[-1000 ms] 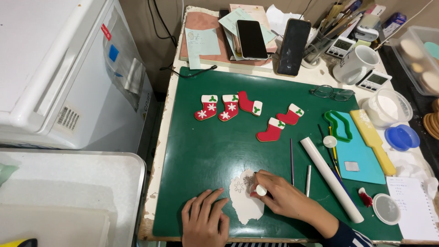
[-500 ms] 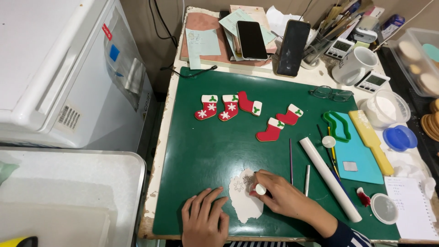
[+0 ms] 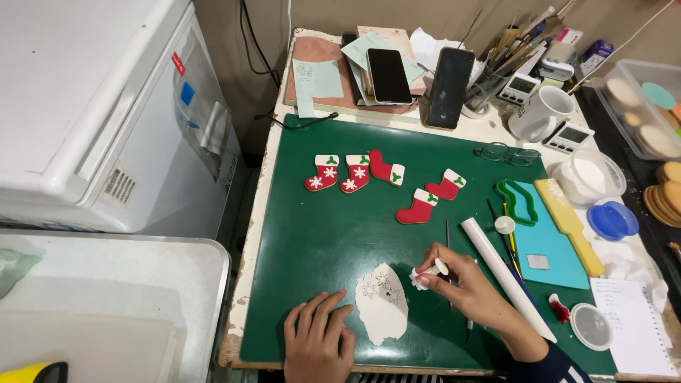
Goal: Rolling out white fondant and using a small plunger cutter to create decorative shapes for cookies.
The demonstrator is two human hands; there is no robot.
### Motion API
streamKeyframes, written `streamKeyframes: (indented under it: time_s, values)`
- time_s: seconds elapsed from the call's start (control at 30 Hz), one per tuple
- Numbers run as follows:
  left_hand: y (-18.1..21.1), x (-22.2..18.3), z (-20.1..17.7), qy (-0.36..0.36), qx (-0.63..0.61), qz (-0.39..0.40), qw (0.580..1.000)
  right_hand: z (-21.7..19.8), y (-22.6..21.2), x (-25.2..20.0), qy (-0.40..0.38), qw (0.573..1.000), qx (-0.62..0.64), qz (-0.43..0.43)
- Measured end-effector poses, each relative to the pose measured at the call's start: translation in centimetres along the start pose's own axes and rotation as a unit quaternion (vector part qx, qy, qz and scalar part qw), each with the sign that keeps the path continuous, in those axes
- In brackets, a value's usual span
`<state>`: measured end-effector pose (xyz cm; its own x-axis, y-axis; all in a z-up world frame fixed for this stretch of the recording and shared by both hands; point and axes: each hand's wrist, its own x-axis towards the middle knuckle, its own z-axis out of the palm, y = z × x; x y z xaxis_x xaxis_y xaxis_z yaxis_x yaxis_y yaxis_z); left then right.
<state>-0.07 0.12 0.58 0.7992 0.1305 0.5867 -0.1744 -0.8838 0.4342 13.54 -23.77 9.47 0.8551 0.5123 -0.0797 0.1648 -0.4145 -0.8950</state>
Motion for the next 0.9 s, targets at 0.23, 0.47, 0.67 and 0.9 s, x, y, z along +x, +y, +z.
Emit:
streamKeyframes:
  time_s: [0.23,0.47,0.67,0.9]
  values:
    - [0.1,0.1,-0.2,0.0,-0.002,-0.002,1.0,2.4,-1.1,0.0,-0.069,0.994,-0.082,0.022]
    - [0.3,0.2,-0.4,0.004,-0.008,-0.006,1.0,4.8,-1.8,0.3,-0.159,0.962,-0.19,-0.112]
    - [0.4,0.5,-0.6,0.012,-0.007,-0.003,1.0,5.2,-2.4,0.3,-0.17,0.952,-0.21,-0.143]
    - [0.4,0.4,-0.6,0.001,-0.007,-0.007,1.0,5.7,-2.0,0.4,-0.168,0.954,-0.184,-0.165]
